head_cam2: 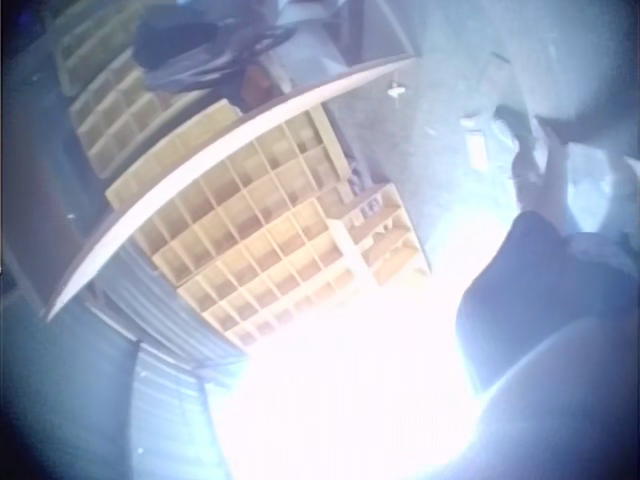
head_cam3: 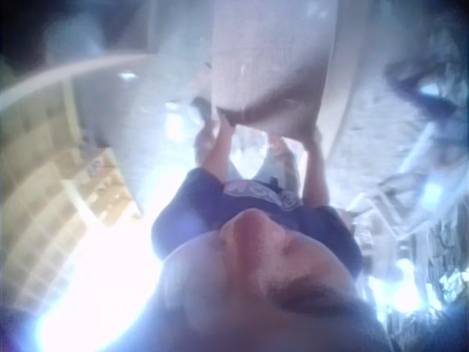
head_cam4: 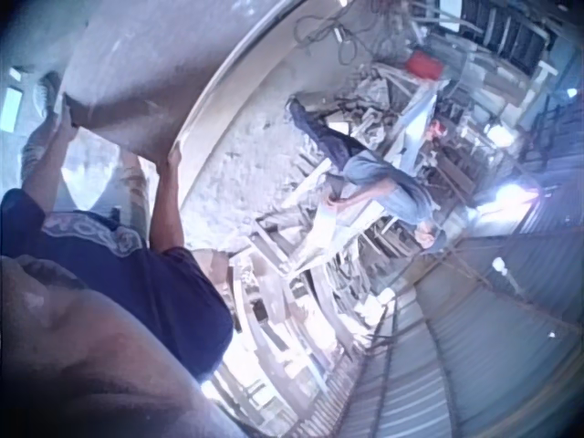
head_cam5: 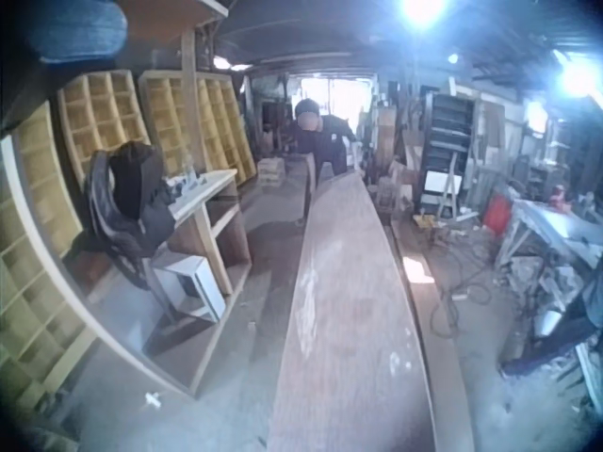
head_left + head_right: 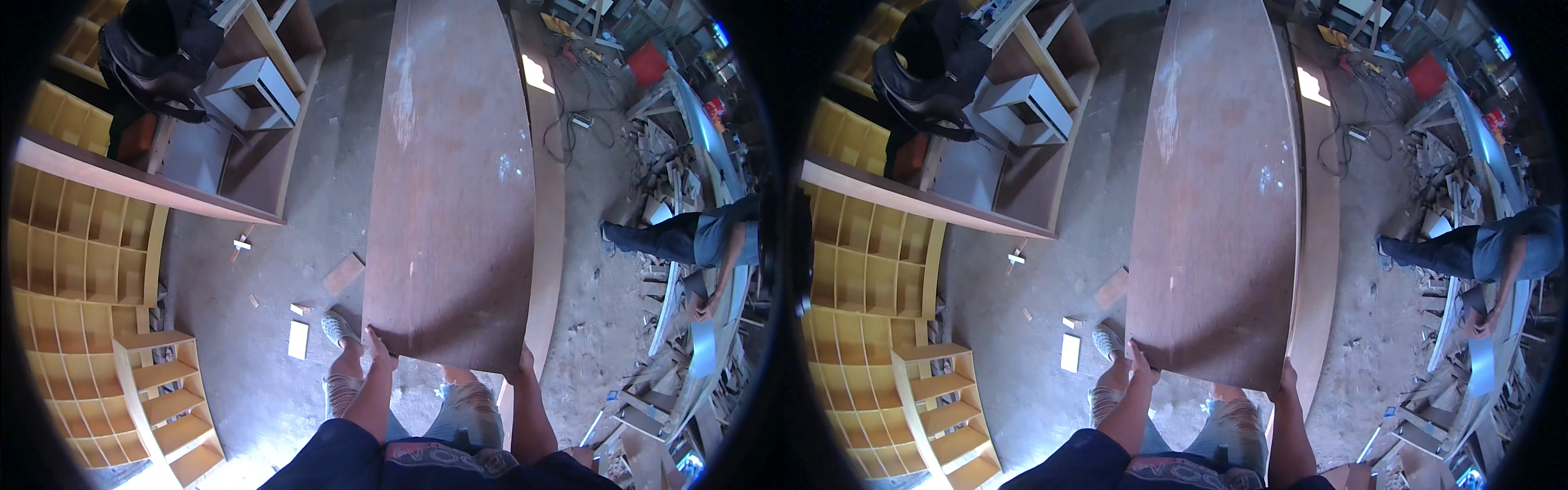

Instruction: The person attaches a back panel to a wooden cabinet frame by positioning the board and using a power drill to drive several screws through the panel into the frame.

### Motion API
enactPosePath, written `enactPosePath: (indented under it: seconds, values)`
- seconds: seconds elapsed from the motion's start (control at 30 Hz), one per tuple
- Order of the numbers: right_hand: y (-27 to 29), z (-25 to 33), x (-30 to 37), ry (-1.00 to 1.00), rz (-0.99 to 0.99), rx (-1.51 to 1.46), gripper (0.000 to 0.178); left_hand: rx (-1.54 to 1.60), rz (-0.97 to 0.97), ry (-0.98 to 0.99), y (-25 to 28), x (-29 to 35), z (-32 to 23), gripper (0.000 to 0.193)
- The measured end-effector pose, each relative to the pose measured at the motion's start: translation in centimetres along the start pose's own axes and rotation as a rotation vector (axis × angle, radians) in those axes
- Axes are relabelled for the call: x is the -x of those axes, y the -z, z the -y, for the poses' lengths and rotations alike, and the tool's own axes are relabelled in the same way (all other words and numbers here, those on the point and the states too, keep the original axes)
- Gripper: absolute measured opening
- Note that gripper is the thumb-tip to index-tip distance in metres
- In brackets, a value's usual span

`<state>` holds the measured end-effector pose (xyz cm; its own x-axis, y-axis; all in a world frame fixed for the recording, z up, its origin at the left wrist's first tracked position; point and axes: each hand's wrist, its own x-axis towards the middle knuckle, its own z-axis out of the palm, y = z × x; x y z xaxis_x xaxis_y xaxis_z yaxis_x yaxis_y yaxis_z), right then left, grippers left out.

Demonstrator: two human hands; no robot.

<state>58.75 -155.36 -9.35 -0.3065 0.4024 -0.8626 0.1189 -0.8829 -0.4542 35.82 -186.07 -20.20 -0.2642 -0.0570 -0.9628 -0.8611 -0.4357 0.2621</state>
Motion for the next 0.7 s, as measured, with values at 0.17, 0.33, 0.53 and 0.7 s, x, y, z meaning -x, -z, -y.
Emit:
enactPosePath:
  seconds: [0.17, 0.33, 0.53, 0.7]
  values:
    - [0.3, -2.6, -1.4, -0.012, -0.042, 0.045, 0.065, 0.015, 0.024, -0.001, 1.1, -1.8, -1.8, 0.092]
    - [-6.4, -7.4, 0.6, -0.083, -0.091, -0.009, 0.075, -0.073, -0.095, -0.071, 2.4, -3.1, -3.6, 0.088]
    - [-13.6, -11.2, 4.4, -0.203, -0.124, 0.000, 0.058, -0.045, -0.220, -0.094, 1.6, 0.1, -1.6, 0.097]
    - [-16.2, -14.7, 4.5, -0.280, -0.077, -0.095, 0.058, -0.048, -0.065, 0.107, 1.8, 1.4, -4.6, 0.091]
